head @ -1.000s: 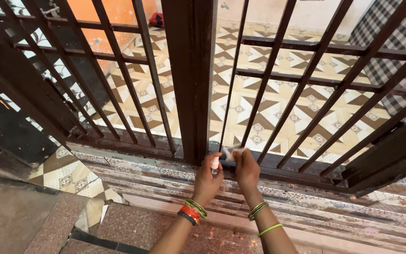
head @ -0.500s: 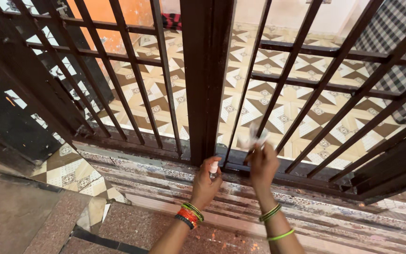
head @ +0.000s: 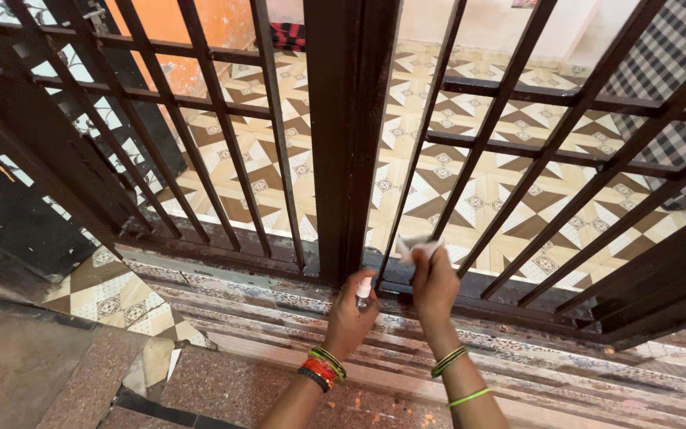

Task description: The person cleans a metal gate by spraying a liquid from a small bottle onto the lower horizontal bar and wiping it with a white cloth. The person repeatedly sprays and wipes along the bar, moving from left to right across the frame.

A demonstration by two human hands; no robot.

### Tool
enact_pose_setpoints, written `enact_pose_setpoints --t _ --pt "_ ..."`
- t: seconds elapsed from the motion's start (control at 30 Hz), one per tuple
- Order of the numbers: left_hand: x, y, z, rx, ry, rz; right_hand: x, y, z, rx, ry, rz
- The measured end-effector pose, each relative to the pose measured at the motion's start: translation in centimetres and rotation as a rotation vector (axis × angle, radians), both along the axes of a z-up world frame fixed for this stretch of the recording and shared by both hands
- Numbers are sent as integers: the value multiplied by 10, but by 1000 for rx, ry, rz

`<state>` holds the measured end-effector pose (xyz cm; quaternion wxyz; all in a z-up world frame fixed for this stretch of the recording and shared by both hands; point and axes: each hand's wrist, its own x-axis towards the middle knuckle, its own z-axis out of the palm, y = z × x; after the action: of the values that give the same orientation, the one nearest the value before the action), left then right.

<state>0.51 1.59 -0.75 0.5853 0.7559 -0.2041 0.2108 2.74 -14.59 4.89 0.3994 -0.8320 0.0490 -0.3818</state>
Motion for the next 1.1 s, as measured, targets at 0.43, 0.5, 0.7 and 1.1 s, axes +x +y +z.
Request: enact_pose_setpoints --t 0.43,0.5,0.7,1.1 --pt "0 14 3 -16 233 -33 -35 -3 -89 65 -87 -38" --pt "0 16 2 2 209 -9 -38 -3 -94 -15 -126 19" --pt "-2 25 -3 19 30 6 -24 16 -88 -78 -156 169" --pt "-7 40 -4 93 363 17 17 25 60 257 -61 334"
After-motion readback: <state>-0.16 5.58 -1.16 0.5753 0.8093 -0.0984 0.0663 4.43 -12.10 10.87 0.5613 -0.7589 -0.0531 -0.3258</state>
